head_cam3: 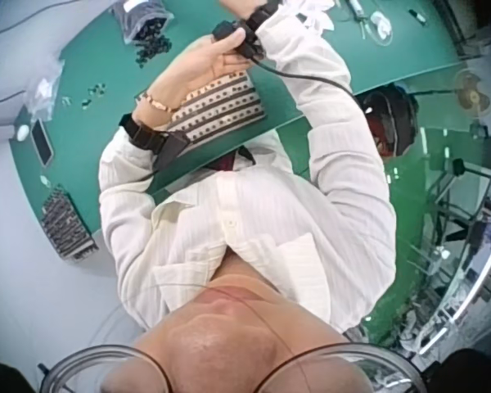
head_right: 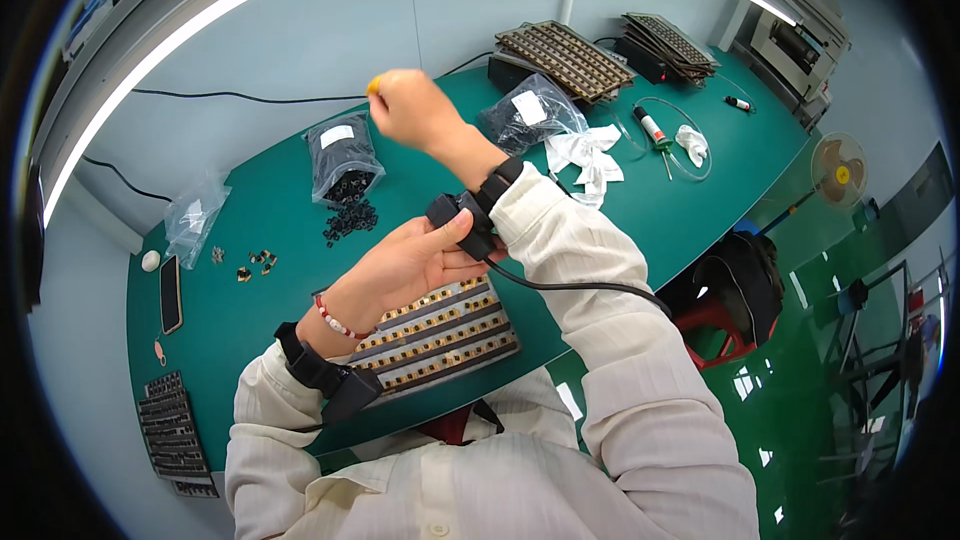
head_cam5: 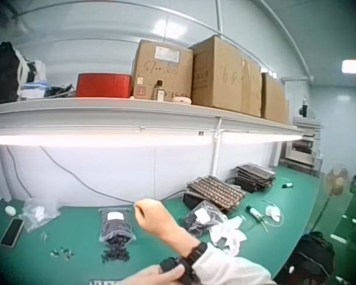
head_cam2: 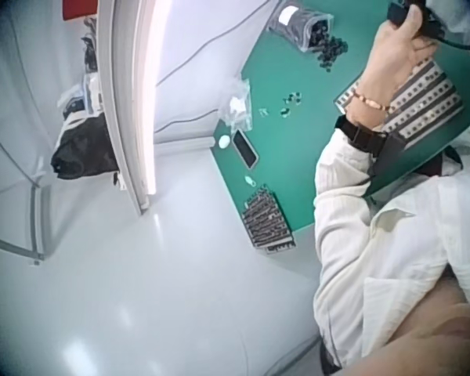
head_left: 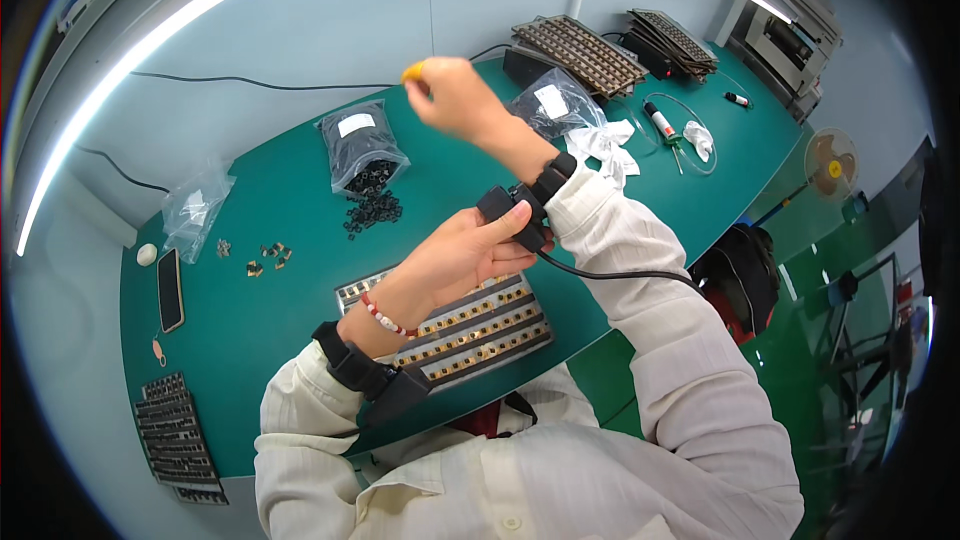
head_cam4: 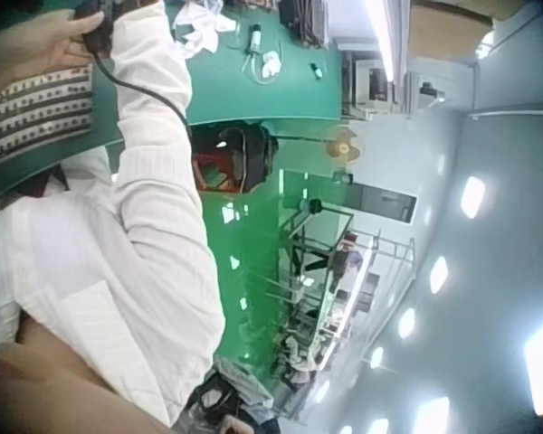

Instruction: The person uses yellow finger cots to pick up small black components from a pile and places them into slots on a metal tray. The person adjusts their wrist strap and touches their face briefly during the process.

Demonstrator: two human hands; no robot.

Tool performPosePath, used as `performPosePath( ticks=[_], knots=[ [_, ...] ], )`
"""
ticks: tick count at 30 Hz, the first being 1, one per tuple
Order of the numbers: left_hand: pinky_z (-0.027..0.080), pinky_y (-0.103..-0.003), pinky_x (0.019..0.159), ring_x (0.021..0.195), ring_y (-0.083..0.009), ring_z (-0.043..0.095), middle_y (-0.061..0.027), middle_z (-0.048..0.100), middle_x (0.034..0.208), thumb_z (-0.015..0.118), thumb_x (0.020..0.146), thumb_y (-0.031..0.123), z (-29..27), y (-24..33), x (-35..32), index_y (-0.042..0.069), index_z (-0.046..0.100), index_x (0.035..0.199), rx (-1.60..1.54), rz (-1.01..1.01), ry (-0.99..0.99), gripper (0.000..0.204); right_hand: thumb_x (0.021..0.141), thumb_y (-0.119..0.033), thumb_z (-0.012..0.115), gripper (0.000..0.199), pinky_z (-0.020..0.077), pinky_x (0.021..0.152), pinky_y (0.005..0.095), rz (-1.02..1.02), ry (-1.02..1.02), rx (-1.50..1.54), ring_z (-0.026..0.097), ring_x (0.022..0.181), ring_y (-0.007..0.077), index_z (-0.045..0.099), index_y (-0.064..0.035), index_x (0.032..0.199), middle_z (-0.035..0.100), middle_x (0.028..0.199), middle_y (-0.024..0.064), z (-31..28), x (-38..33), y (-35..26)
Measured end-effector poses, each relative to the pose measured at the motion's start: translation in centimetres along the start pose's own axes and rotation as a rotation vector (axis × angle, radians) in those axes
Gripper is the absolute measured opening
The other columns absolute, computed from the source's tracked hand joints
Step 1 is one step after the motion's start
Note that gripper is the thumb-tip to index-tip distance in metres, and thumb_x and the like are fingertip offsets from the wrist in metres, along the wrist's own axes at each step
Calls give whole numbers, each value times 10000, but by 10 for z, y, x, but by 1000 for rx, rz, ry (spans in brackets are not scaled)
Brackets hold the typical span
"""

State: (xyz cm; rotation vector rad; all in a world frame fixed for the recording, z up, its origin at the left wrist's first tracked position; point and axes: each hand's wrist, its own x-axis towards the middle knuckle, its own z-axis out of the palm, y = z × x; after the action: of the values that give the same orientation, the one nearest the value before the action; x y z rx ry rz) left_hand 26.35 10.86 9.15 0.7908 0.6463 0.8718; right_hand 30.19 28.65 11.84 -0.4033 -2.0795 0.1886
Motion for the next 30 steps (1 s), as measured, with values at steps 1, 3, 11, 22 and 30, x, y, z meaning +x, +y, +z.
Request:
performPosePath(
  ticks=[1, 3, 11, 22, 30],
  knots=[
    [507, -351, 962, 1147, -232, 608, -141, 584, 1268, 601, 990, 359, 0, -1, 0, -11, 465, 1321, 2, -44, -15, 515, 836, -108, 638, 173, 533, 704, 403, 12, -139, -56, 675, 772, 353, 720, 10, 931, 679, 829, 211, -1, -7, 4],
    [499, -358, 960, 1175, -236, 579, -144, 560, 1287, 640, 968, 356, -8, -4, -8, -11, 444, 1344, -6, -120, -15, 561, 823, -125, 625, 168, 533, 728, 438, 46, -68, -16, 659, 789, 390, 713, 9, 870, 671, 825, 221, -1, -11, -2],
    [547, -400, 896, 1078, -285, 625, -186, 610, 1150, 646, 941, 211, -106, 69, -60, 23, 564, 1182, -145, 326, 612, 316, 863, -148, 666, 227, 534, 613, 310, 324, -370, 86, 693, 639, 231, 724, 57, 942, 707, 752, 185, -70, -40, -47],
    [522, -363, 862, 1008, -273, 510, -198, 435, 1156, 638, 877, 94, -144, 115, -91, -41, 543, 1072, -593, 658, 859, 255, 831, -320, 791, 566, 542, 750, 333, 119, -659, 554, 687, 782, 283, 571, 50, 1198, 705, 962, 177, 10, -48, -191],
    [522, -358, 738, 887, -213, 533, -140, 472, 1063, 594, 885, 88, -148, 126, -94, 1, 401, 1194, -632, 982, 1143, 375, 833, -381, 794, 772, 529, 728, 302, 564, -740, 798, 680, 842, 198, 388, 114, 1264, 701, 971, 209, 25, -60, -207]
  ],
)
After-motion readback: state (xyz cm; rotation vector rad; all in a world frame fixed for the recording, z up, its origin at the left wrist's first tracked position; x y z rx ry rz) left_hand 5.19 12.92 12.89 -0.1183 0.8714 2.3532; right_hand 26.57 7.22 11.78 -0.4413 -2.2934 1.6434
